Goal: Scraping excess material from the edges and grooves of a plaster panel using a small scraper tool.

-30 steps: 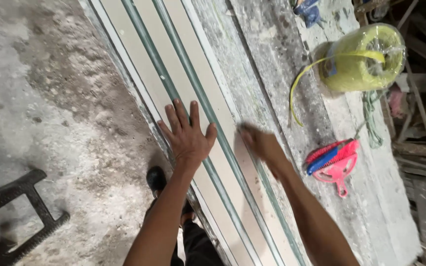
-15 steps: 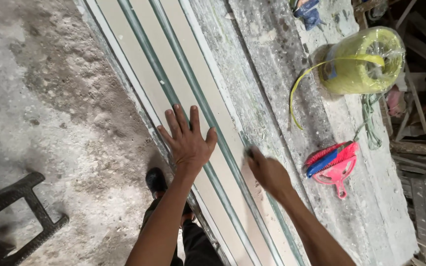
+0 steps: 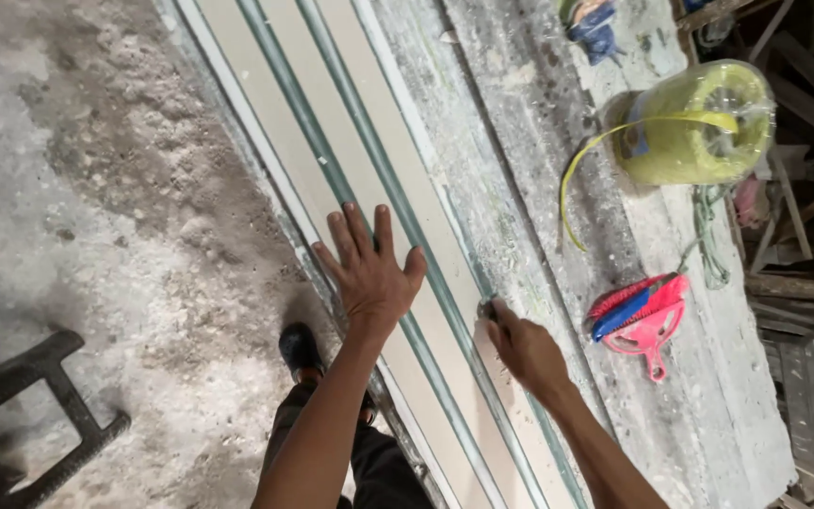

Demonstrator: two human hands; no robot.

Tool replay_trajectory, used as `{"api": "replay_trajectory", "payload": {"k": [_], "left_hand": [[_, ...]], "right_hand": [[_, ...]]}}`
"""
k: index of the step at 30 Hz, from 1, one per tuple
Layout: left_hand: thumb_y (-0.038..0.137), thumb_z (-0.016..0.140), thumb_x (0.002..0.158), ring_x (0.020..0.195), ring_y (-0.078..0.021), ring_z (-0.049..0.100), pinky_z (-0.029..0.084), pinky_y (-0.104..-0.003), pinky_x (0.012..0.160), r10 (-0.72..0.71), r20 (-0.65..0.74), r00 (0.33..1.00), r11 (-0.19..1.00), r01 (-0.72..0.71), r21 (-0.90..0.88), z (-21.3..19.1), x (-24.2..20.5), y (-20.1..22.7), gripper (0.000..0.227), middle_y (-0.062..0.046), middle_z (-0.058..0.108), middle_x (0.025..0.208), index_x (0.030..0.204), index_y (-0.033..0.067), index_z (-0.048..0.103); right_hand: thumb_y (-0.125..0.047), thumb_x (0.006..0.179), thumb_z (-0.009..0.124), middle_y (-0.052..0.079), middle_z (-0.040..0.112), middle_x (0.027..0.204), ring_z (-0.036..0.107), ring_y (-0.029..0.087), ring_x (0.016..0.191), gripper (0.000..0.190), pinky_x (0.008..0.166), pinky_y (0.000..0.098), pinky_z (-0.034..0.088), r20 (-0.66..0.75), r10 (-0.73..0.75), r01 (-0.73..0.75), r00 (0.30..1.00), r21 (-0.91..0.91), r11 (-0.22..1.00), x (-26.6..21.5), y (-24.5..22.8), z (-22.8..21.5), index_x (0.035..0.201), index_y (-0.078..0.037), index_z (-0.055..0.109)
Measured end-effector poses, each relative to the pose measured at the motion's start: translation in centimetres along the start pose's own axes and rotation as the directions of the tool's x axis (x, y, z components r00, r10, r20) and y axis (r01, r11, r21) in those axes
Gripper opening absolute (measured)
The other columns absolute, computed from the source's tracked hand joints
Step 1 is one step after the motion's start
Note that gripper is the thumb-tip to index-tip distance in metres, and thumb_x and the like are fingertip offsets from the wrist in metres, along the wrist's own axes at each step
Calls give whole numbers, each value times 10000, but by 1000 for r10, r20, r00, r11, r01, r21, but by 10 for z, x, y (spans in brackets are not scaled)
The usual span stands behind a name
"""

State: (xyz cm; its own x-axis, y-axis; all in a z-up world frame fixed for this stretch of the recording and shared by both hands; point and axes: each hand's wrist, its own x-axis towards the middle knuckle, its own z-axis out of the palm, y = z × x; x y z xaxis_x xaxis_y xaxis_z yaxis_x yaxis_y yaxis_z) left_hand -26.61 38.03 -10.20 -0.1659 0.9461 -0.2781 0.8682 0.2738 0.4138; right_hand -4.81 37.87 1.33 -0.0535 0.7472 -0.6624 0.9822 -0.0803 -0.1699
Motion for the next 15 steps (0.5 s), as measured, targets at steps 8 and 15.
{"api": "replay_trajectory", "payload": {"k": [8,15], "left_hand": [[631,295,985,1539,-474,-57,-88,-724,1145,11,57,998,1000,-9,-27,-21,6,-2,833,-298,19,1671,1637,122,200],[653,310,1001,1536,-471,-60,-117,-726,1135,-3,0,1000,995,3,-102,-6,4,-3,832,-286,1,1668,1634,125,199]], "right_hand": [[-355,1003,579,189,720,836,710,376,685,367,613,501,555,-198,-224,240,954,57,969,136,-85,-42,1300,-154,658],[-440,960,578,217,726,814,716,411,748,508,666,527,558,-144,-68,59,987,-61,996,20,12,22,1398,-184,581]]}}
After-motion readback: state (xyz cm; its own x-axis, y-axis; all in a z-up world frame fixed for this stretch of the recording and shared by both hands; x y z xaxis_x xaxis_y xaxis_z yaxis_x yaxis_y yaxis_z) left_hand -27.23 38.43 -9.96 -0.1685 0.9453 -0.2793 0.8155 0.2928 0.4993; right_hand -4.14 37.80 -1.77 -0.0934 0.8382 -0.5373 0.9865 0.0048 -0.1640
